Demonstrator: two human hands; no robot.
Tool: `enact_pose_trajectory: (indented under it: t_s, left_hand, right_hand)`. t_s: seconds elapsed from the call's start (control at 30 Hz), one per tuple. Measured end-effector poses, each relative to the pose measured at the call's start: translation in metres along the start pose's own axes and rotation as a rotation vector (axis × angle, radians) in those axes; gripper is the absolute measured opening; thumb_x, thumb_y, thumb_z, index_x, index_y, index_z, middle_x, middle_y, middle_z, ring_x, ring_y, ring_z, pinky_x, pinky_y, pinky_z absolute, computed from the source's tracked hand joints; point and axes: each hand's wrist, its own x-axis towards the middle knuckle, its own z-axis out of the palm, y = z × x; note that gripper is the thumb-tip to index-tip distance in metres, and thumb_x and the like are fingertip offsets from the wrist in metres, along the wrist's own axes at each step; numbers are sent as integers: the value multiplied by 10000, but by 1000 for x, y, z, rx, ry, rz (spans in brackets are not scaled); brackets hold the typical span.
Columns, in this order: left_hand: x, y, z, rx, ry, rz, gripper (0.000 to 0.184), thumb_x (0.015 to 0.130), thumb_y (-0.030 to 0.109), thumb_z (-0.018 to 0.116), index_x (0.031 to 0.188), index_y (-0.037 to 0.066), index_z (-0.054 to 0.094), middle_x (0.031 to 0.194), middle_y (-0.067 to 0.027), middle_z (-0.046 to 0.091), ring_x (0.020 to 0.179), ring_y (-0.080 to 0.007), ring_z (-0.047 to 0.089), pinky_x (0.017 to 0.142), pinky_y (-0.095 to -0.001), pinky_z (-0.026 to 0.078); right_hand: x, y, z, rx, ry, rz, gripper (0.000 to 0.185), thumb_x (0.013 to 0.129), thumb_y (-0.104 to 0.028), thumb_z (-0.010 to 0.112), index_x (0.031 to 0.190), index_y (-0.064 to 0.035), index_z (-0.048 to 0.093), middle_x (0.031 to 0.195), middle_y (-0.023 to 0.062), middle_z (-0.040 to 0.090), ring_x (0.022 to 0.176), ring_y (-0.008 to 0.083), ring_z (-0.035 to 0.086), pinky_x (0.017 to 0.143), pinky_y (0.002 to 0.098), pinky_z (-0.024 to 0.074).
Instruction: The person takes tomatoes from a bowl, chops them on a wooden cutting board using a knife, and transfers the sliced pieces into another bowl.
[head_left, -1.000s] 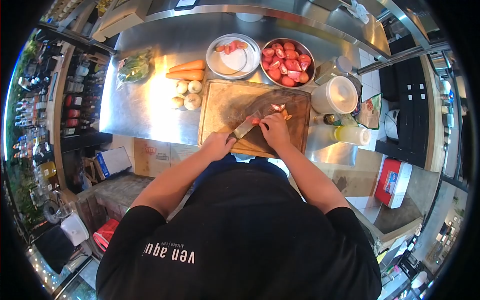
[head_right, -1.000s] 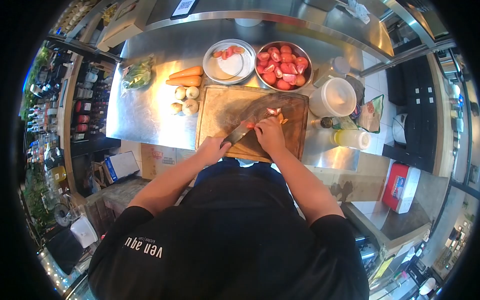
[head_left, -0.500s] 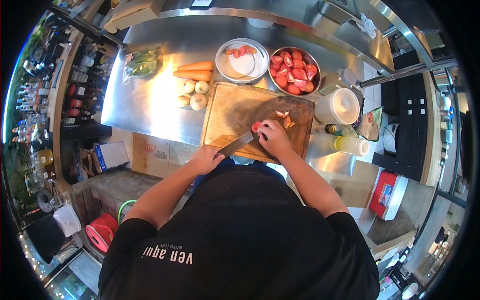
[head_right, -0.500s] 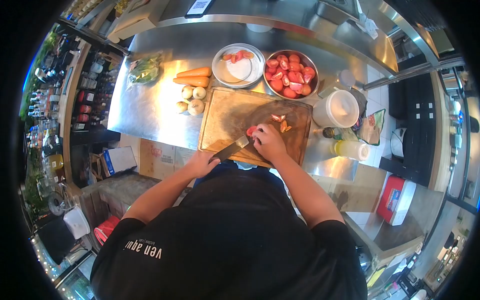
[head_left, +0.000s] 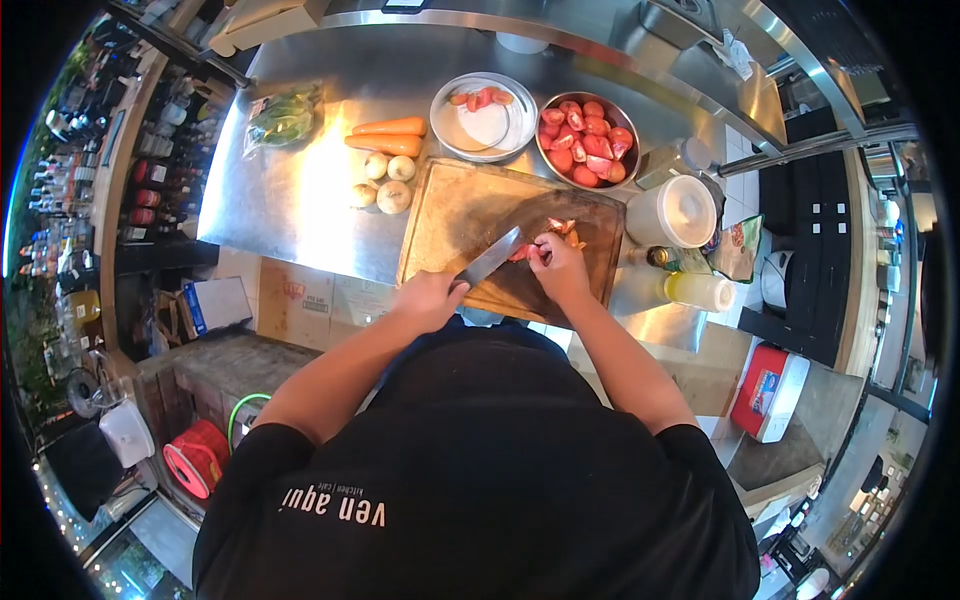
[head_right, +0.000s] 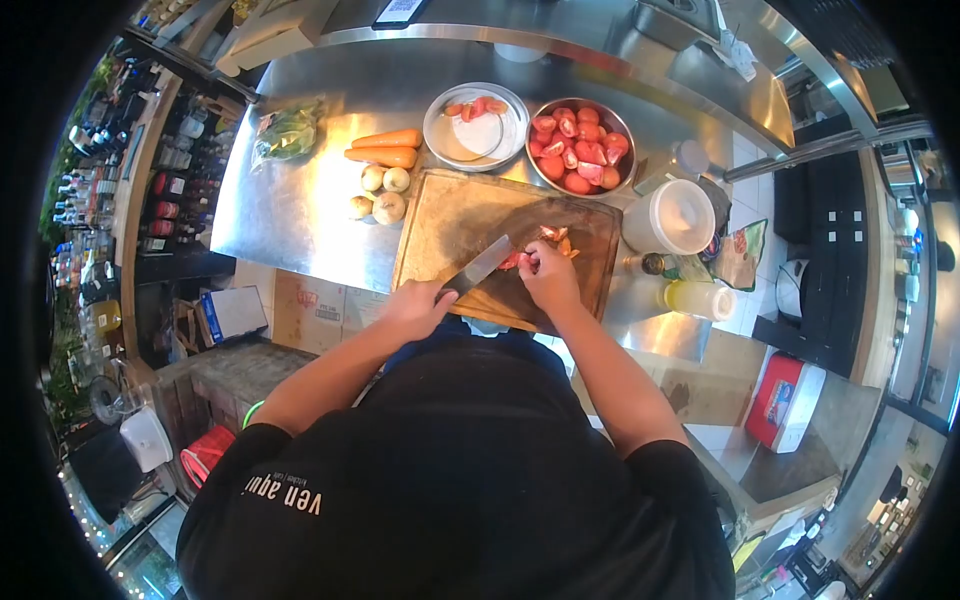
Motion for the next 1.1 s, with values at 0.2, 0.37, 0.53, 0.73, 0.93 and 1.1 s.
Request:
enact_pose_trajectory:
  t_s: [0.2, 0.37, 0.53, 0.73, 0.93, 1.1]
  left_hand:
    - [27, 31, 14, 108, -41, -88, 444, 1109, 458, 622, 1108, 43, 780, 1003, -275, 788, 998, -486, 770, 913, -586, 611]
    - [24, 39, 8, 181, -72, -128, 470, 1123, 480, 595, 1141, 52, 788, 1058, -257, 796, 1019, -462, 782, 924, -569, 620]
    - [1, 15, 2, 143, -147, -91, 414, 1101, 450, 640, 1124, 65, 790, 999, -256, 795, 988, -464, 776, 893, -584, 612]
    - [-19, -38, 2, -6, -10, 65, 436, 1083, 439, 674, 1003, 22, 772, 882, -257, 767, 901, -488, 761, 828, -568, 603]
    - [-20, -69, -15, -87, 227, 0, 440, 1047, 388, 757, 903, -27, 735, 790, -284, 708, 795, -505, 729, 709, -561, 568]
    - [-16, -76, -25, -110, 252, -24, 438, 1053, 370, 760, 900, -39, 729, 784, -284, 705, 766, -496, 723, 689, -544, 551]
  right_hand:
    - [2, 5, 4, -79, -25, -1, 220, 914, -208, 861, 1016, -52, 745, 925, 157, 794, 846, 321, 791, 770, 444, 615]
    - [2, 3, 4, -118, -31, -7, 195, 907, -200, 845, 989, -55, 743, 902, 160, 782, 859, 351, 782, 771, 474, 609]
    - [3, 6, -3, -171, -40, -50, 147, 893, -144, 804, 985, -51, 736, 874, 157, 765, 836, 377, 766, 758, 493, 604]
    - [12, 5, -16, -437, 181, -335, 232, 900, -147, 772, 1118, -76, 738, 1093, 138, 770, 1017, 380, 738, 885, 484, 601]
    - [27, -26, 11, -308, -281, -264, 184, 843, -120, 762, 1004, -114, 673, 1087, 127, 706, 986, 406, 696, 866, 535, 576]
    - [75, -51, 17, -114, -484, -281, 321, 764, -44, 801, 1045, -96, 653, 1123, 177, 707, 1024, 444, 691, 875, 514, 567]
